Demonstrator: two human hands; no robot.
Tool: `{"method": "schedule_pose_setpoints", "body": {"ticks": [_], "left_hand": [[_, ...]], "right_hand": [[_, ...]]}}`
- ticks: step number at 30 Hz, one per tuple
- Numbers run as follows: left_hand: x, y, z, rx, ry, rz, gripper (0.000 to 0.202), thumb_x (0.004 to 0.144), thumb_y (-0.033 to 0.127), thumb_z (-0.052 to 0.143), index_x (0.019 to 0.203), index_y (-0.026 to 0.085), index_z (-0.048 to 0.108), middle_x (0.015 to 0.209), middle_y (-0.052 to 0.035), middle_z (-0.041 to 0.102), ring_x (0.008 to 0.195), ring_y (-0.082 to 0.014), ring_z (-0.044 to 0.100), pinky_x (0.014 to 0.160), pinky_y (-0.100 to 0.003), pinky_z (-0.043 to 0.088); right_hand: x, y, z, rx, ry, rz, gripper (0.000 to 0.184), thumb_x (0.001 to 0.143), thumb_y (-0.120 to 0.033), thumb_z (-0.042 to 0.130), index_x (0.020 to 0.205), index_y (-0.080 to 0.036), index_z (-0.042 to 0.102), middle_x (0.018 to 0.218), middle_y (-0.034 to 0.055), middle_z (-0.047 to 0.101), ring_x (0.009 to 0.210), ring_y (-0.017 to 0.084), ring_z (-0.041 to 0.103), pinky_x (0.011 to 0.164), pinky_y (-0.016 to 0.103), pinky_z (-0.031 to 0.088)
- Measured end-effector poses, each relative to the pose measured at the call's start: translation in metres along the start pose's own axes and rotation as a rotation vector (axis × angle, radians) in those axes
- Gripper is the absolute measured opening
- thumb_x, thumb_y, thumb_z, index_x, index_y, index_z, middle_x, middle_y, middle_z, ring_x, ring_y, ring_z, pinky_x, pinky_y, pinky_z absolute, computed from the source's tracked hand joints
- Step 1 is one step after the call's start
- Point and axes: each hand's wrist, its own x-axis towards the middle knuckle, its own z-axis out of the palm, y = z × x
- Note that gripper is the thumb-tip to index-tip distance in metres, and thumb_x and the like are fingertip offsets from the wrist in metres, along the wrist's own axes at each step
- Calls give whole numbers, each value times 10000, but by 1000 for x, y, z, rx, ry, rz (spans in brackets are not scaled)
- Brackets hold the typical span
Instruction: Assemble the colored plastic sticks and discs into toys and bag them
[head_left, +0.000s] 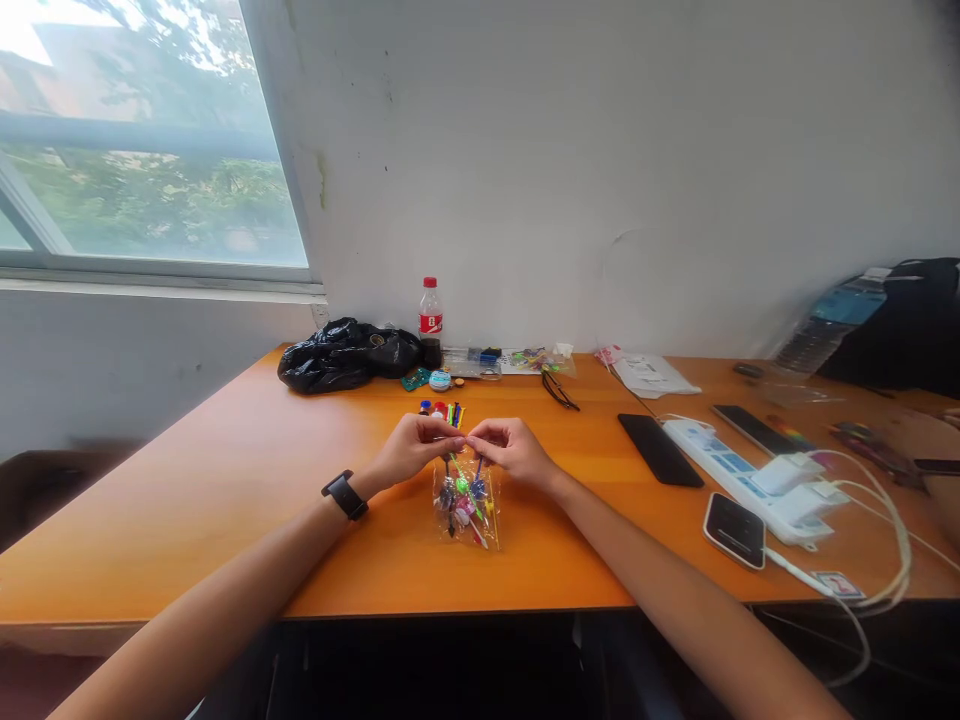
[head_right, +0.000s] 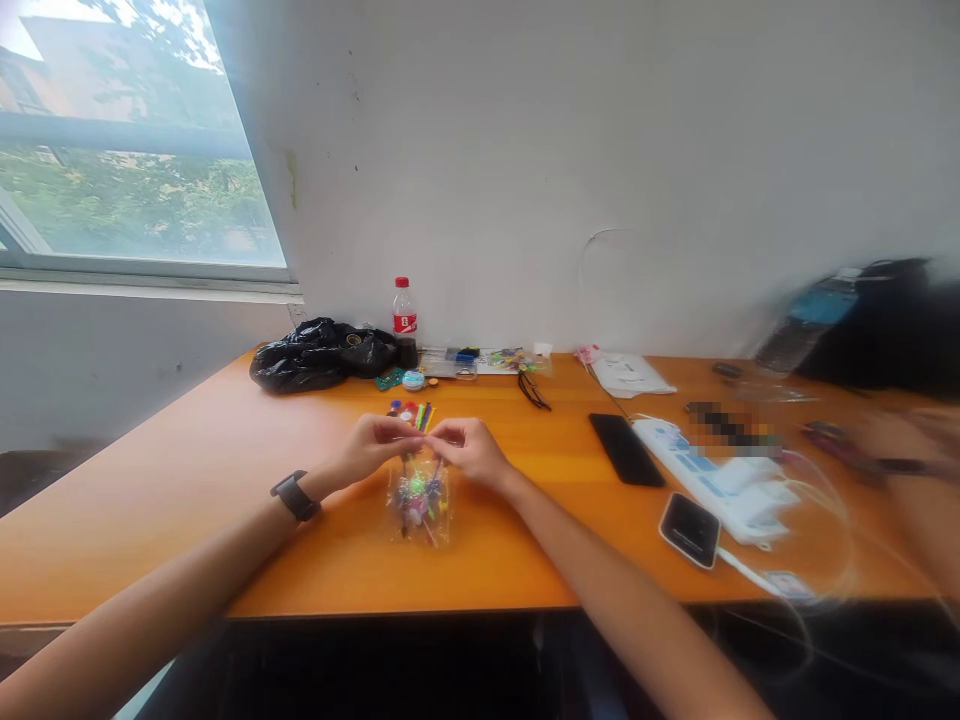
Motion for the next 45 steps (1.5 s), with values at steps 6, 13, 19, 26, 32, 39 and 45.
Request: {"method": "schedule_pose_setpoints", "body": {"ticks": [6,13,19,26,32,39,45], "left_hand": [[5,-3,-9,-42,-26,-84,384,805,478,887,857,111,787,837,-123,808,667,-160,729,664,-271,599],[7,4,-12,-20,-47,-78,393,801,461,896,772,109,723,659,-58,737,570,-125,671,593,-241,555],[8,1,-15,-50,-47,-40,380,786,448,905,868,110,752,787,-79,770,698,-155,718,706,-289,595],[8,-1,-16,-95,68,42,331,811,416,884,886,123,749,812,-68,759,727,-157,700,744,-306,582],[6,1,-16,-60,167,8,293,800,406,874,857,124,817,816,-88,780,740,-179,703,763,-319,592],[5,2,-11,-57,121,-16,418,756,381,929,1066,125,817,851,-84,790,719,-156,685,724,-287,576],[4,-4,-4,28,4,5,372,811,470,873,949,126,843,774,-82,777,677,-170,679,699,-301,572]], "right_hand": [[5,9,-22,51,-58,51,406,778,-529,872,863,-141,788,702,50,737,581,134,631,562,257,496],[6,2,-41,31,-56,111,439,731,-539,898,784,-128,753,654,52,731,504,108,600,478,224,456],[9,8,-49,80,-21,74,403,735,-494,894,866,-133,770,683,36,727,533,104,608,485,212,447],[12,12,-45,133,85,6,273,714,-386,852,871,-163,838,717,54,759,555,122,608,531,255,486],[9,10,-36,105,171,-78,194,764,-326,766,855,-184,860,744,63,769,597,137,596,604,298,510],[5,2,-31,120,116,-34,244,813,-387,759,928,-174,793,718,33,714,592,140,582,595,285,490],[4,8,-16,-34,-64,71,419,865,-579,759,862,-160,761,711,31,692,618,148,614,596,266,474]]}}
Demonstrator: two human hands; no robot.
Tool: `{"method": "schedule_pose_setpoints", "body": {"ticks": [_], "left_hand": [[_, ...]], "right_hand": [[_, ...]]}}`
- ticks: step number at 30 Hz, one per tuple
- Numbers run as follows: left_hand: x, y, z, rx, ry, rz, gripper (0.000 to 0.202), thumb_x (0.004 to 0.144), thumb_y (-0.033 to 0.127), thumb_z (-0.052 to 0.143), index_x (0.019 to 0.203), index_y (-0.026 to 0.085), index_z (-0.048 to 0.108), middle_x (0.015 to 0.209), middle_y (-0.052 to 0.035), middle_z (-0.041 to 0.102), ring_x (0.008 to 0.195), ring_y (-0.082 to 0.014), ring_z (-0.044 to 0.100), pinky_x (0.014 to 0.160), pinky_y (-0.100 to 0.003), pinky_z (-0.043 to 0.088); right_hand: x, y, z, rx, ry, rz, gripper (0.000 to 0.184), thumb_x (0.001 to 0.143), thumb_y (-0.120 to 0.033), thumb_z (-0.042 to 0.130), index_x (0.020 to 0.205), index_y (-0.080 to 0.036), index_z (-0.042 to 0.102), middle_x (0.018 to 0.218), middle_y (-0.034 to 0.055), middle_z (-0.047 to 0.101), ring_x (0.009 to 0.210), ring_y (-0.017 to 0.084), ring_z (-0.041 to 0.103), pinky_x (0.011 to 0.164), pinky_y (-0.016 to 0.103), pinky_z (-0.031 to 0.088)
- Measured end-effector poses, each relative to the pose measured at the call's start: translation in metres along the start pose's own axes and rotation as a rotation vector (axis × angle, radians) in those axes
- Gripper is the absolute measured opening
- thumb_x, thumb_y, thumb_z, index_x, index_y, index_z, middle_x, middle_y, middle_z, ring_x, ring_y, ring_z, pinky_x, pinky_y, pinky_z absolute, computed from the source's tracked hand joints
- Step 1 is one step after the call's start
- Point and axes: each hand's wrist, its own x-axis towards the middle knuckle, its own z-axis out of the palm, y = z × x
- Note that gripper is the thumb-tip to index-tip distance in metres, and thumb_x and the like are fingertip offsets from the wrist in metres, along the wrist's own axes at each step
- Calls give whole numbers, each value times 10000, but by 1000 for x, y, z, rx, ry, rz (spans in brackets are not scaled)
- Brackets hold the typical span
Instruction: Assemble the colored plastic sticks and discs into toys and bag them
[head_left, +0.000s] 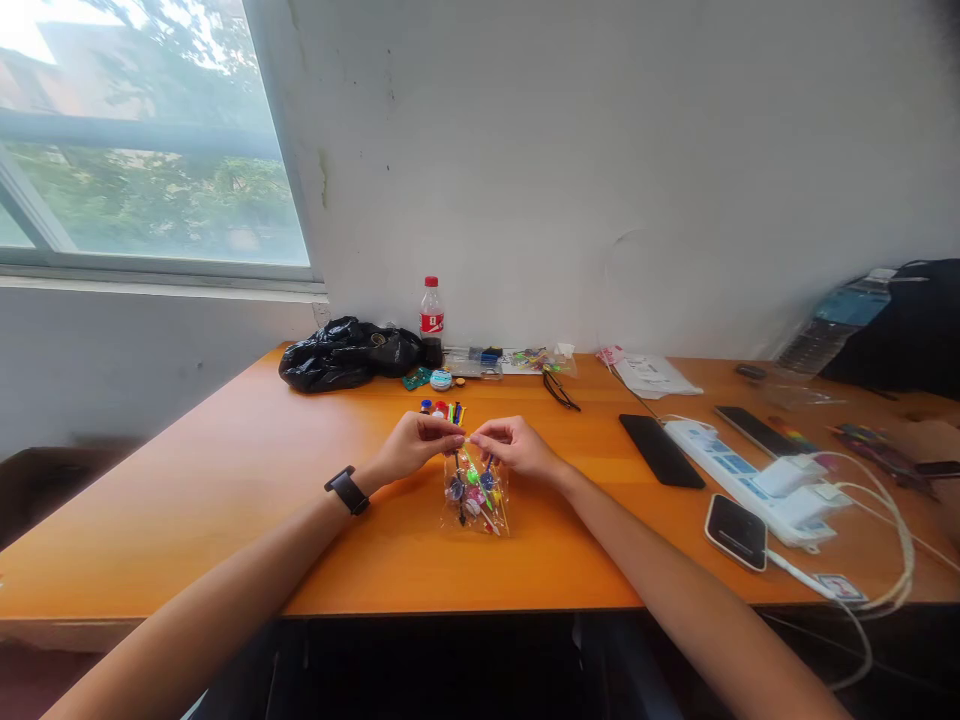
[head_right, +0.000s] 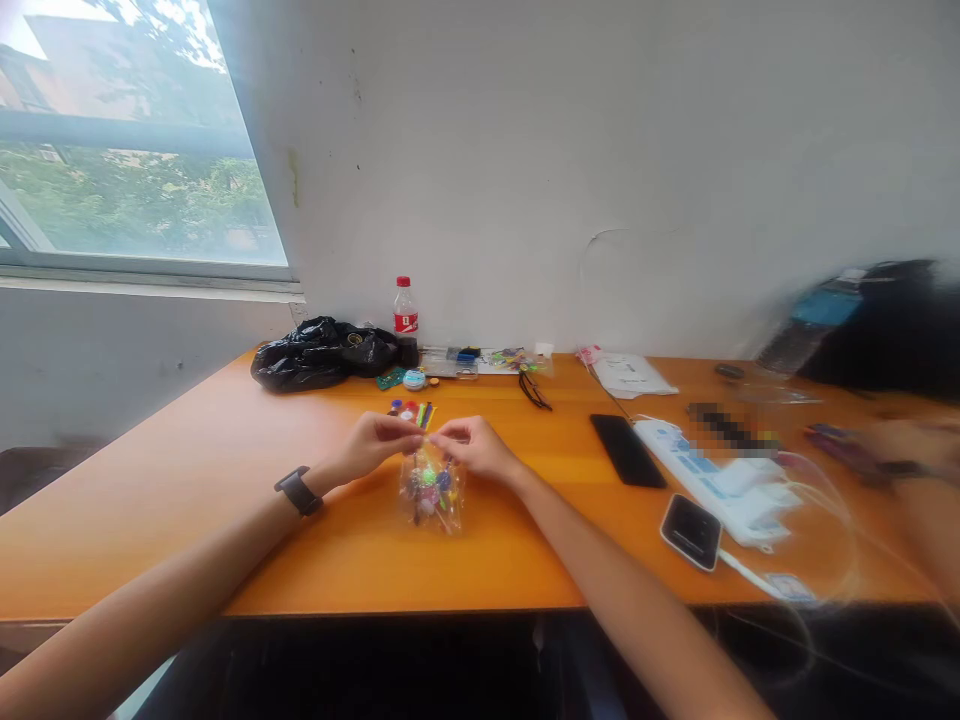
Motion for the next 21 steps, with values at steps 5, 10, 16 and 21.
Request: {"method": "schedule_pose_setpoints", "body": {"ticks": [5,10,16,21], "left_hand": [[-2,2,2,104,-17,9,395,841,503,835,954,124,837,815,-91,784,696,-174,677,654,-269,533],[-1,4,-2,155,-68,4,409,847,530,819,845,121,811,686,-57,728,588,-127,598,538,-220,431],[2,6,-9,129,-9,-96,454,797,557,860,703,137,714,569,-33,669,481,-106,565,476,-209,443],[3,15,-12,90,-56,-60,450,808,559,854,746,127,743,610,-40,689,520,-107,600,525,-215,497]], "right_hand": [[-5,0,10,-27,-25,-42,412,883,-570,758,833,-162,765,691,14,669,634,147,598,617,265,466],[-4,-1,2,-53,-55,-24,416,881,-563,768,830,-151,771,634,3,657,552,119,566,538,241,432],[1,-1,-23,27,-76,40,475,813,-608,817,814,-137,754,612,29,701,476,113,584,479,238,468],[-1,-6,-33,50,-104,41,481,819,-598,821,864,-122,770,663,50,732,528,118,632,510,231,508]]}}
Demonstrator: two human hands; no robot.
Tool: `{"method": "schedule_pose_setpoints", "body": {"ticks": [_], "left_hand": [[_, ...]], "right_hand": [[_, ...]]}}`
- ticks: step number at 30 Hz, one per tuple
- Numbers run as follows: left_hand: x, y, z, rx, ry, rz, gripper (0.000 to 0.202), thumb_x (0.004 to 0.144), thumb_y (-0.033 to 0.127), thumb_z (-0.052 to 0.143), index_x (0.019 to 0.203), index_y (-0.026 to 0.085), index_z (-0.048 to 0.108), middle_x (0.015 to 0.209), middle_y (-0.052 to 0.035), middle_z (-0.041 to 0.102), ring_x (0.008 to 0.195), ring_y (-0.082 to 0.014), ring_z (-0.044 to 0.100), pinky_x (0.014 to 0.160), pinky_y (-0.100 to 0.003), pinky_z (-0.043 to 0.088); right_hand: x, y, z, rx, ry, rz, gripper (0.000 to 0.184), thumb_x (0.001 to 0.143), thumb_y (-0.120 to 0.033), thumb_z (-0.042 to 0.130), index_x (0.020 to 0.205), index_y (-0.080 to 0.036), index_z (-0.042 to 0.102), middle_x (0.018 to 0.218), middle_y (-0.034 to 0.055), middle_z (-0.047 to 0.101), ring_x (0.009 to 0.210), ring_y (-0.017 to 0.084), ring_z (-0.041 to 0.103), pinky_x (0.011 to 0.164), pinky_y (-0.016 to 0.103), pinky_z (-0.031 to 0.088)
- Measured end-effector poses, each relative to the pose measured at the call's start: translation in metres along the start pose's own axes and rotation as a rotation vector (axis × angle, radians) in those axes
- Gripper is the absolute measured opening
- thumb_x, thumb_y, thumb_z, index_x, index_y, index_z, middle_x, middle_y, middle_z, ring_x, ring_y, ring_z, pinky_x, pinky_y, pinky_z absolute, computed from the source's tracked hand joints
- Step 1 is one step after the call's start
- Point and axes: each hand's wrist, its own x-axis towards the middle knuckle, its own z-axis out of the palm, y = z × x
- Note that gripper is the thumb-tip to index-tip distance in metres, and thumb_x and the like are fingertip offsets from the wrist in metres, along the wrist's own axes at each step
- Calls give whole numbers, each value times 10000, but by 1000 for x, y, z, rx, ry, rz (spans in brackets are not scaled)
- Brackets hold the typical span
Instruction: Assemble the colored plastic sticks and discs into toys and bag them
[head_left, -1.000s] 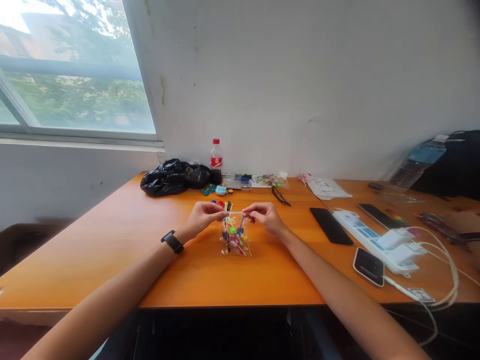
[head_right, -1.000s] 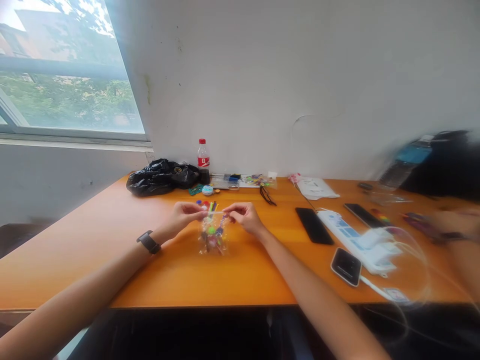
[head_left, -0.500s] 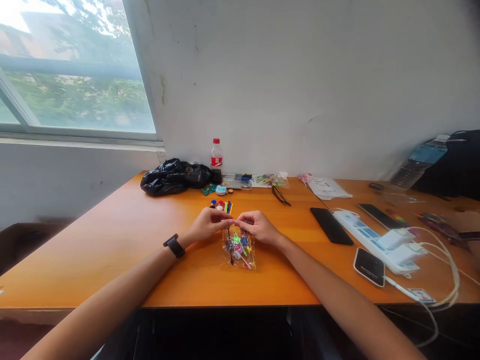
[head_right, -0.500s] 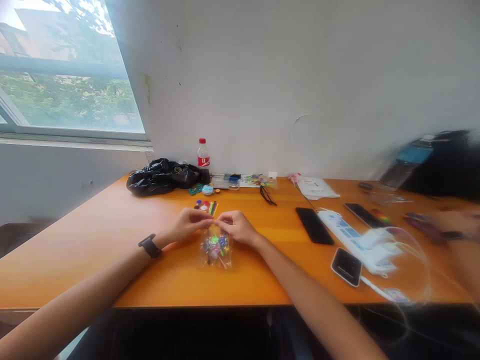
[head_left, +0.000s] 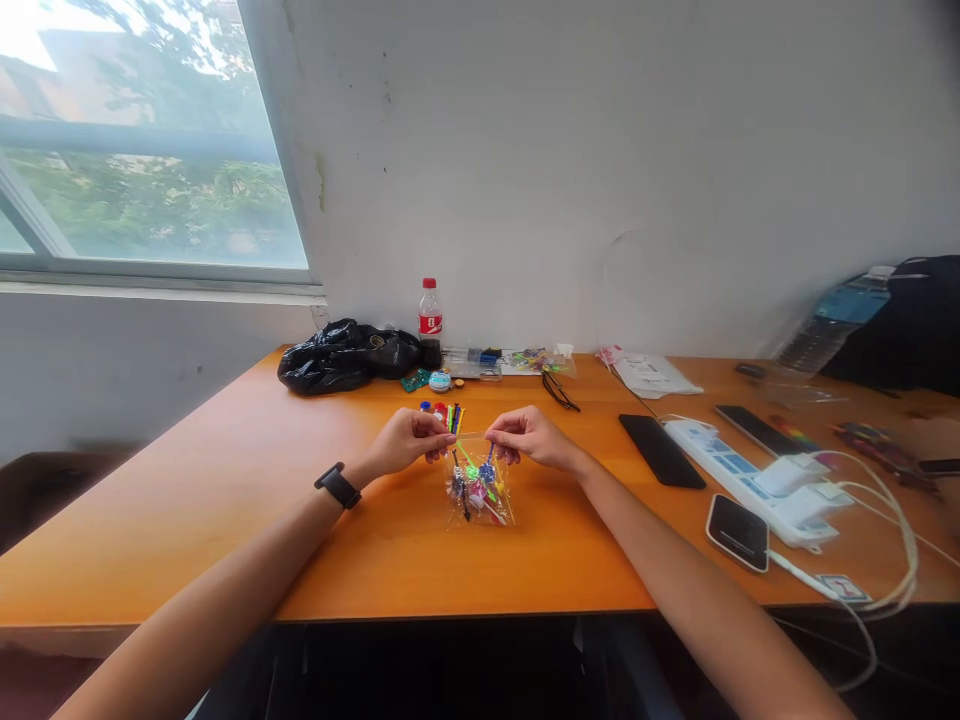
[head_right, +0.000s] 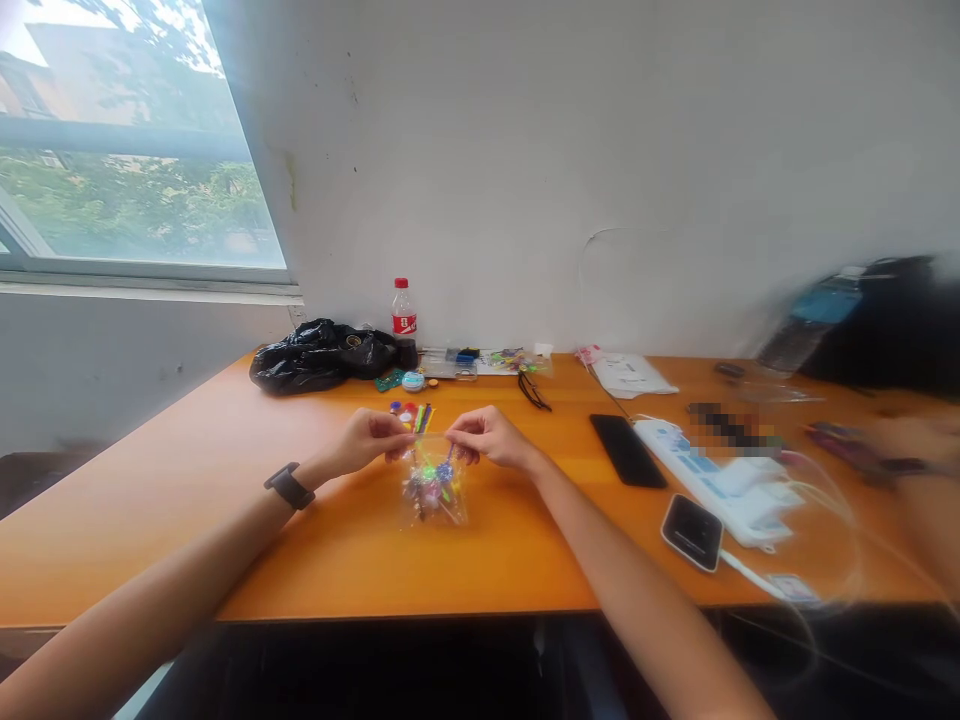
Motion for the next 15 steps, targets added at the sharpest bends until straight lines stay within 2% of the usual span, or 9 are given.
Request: {"method": "schedule_pose_setpoints", "body": {"ticks": [6,11,15], "left_hand": [[-2,-1,-3,18,-16,-10,462,824,565,839,762,120,730,600,-22,673,507,-95,588,515,-204,495],[-4,-2,-2,6,-37,-34,453,838,552,833,766,122,708,611,-19,670,517,-92,587,514,-197,482],[-6,0,-3,-23,-77,-25,434,854,531,825,794,118,707,638,-26,673,544,-96,594,528,-200,473]], "right_hand": [[-1,4,-3,19,-54,5,475,834,-597,813,865,-131,728,735,66,759,579,132,679,524,226,538],[-2,4,-4,14,-57,22,486,817,-609,822,798,-145,678,672,49,727,557,139,674,503,231,538],[-4,1,-4,20,-93,23,476,840,-604,805,845,-147,675,747,63,751,600,138,686,528,230,537]]}}
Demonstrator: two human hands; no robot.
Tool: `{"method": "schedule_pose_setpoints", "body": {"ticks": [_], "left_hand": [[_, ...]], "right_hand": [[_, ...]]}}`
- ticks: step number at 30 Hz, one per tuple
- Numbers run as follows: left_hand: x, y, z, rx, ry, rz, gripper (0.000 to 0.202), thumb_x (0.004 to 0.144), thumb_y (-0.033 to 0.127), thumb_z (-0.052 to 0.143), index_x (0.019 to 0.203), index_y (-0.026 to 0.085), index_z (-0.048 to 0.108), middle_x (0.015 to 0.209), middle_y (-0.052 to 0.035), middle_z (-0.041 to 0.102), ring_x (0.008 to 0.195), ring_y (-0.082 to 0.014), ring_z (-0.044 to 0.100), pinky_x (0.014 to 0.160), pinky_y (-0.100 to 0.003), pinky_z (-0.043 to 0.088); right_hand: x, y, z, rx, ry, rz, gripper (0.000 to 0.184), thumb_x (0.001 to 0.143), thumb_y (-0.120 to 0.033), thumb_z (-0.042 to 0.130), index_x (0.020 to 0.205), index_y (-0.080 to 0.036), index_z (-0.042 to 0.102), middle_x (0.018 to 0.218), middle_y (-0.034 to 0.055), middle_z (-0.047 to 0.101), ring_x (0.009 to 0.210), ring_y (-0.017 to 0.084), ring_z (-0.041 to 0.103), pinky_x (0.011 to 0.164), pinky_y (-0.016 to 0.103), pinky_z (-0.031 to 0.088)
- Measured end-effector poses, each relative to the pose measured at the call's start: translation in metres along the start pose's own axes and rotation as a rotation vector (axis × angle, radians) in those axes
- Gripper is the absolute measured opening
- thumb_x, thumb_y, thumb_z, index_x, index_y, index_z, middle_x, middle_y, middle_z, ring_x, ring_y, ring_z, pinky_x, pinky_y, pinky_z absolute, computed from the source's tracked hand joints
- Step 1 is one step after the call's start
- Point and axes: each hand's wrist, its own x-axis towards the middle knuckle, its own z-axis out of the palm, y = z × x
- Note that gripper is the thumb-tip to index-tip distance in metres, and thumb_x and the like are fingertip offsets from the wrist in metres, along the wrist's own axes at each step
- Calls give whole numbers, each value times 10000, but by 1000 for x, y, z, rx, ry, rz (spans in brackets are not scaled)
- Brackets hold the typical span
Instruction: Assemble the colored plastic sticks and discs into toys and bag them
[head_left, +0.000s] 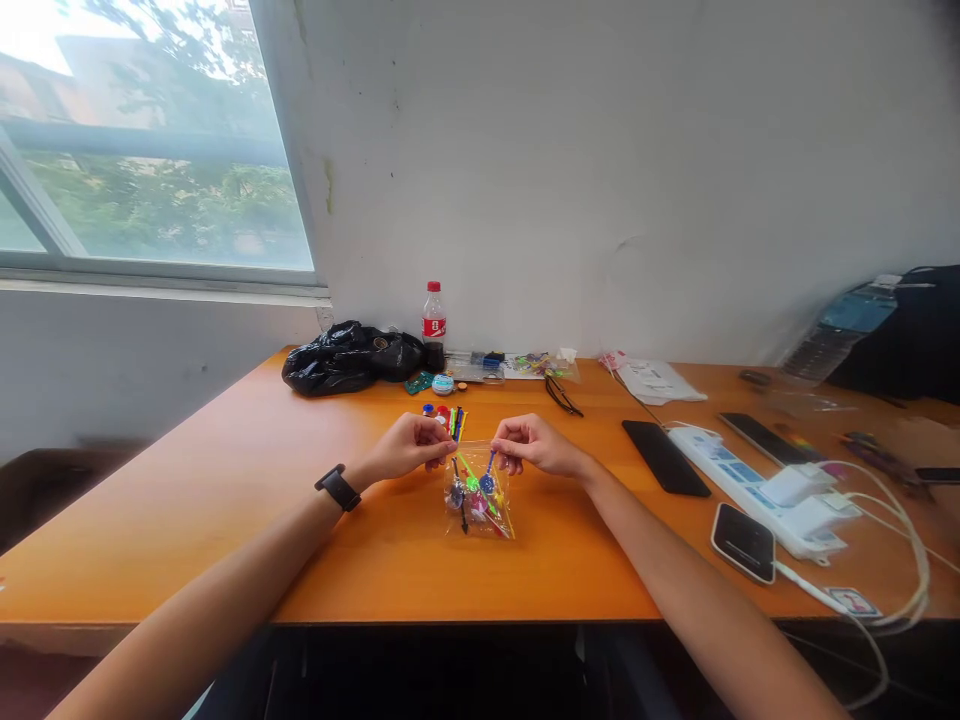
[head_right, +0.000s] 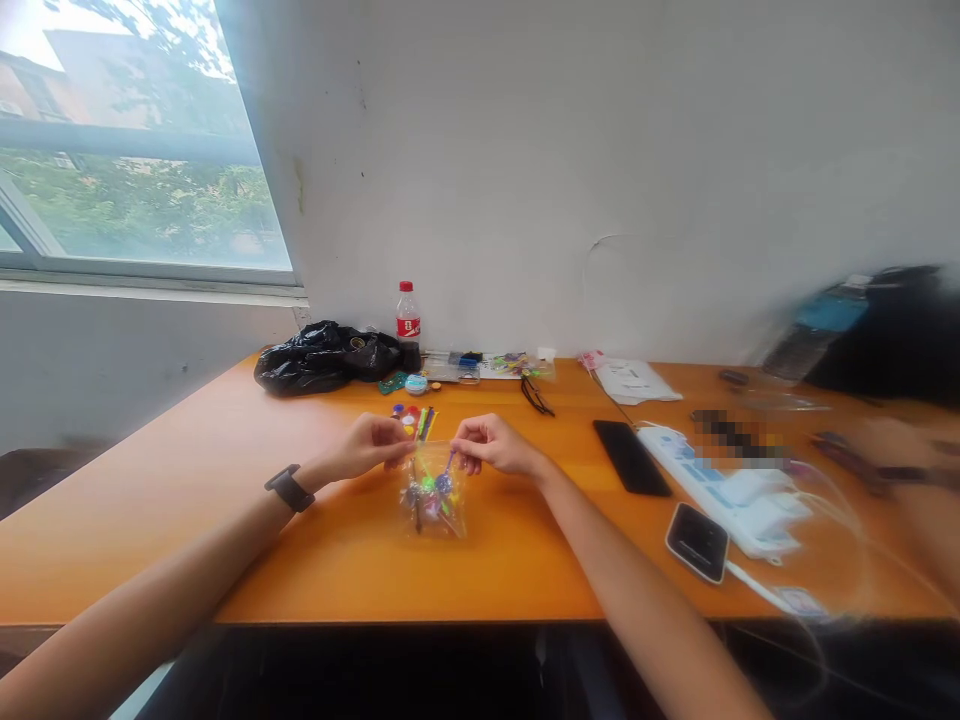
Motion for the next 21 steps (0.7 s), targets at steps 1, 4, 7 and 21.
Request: {"method": "schedule_pose_setpoints", "body": {"ticks": [1,4,7,21], "left_hand": [[0,0,-1,-1,0,8,428,857,526,824,807,116,712,655,-31,680,551,-96,597,537,-204,475],[1,-3,-3,-24,28,52,414,865,519,818,874,115,731,729,-46,704,604,-107,620,602,-231,511],[2,-6,-2,-52,74,86,412,871,522,808,901,119,726,749,-42,696,636,-117,627,643,-255,533],[4,-4,4,-96,442,115,405,855,524,804,956,137,740,801,-45,720,677,-142,647,646,-271,541]], "right_hand": [[0,0,0,0,-6,-2,471,847,-600,801,864,-146,677,764,65,755,612,137,689,538,229,537],[3,1,-1,-5,40,-28,462,855,-594,796,903,-147,688,771,55,749,616,124,675,563,227,534],[7,4,-1,21,159,-67,479,841,-613,798,911,-152,689,748,42,736,598,121,656,576,240,543],[6,14,21,157,-47,59,406,841,-507,838,1033,-183,686,823,16,728,647,116,633,588,218,471]]}}
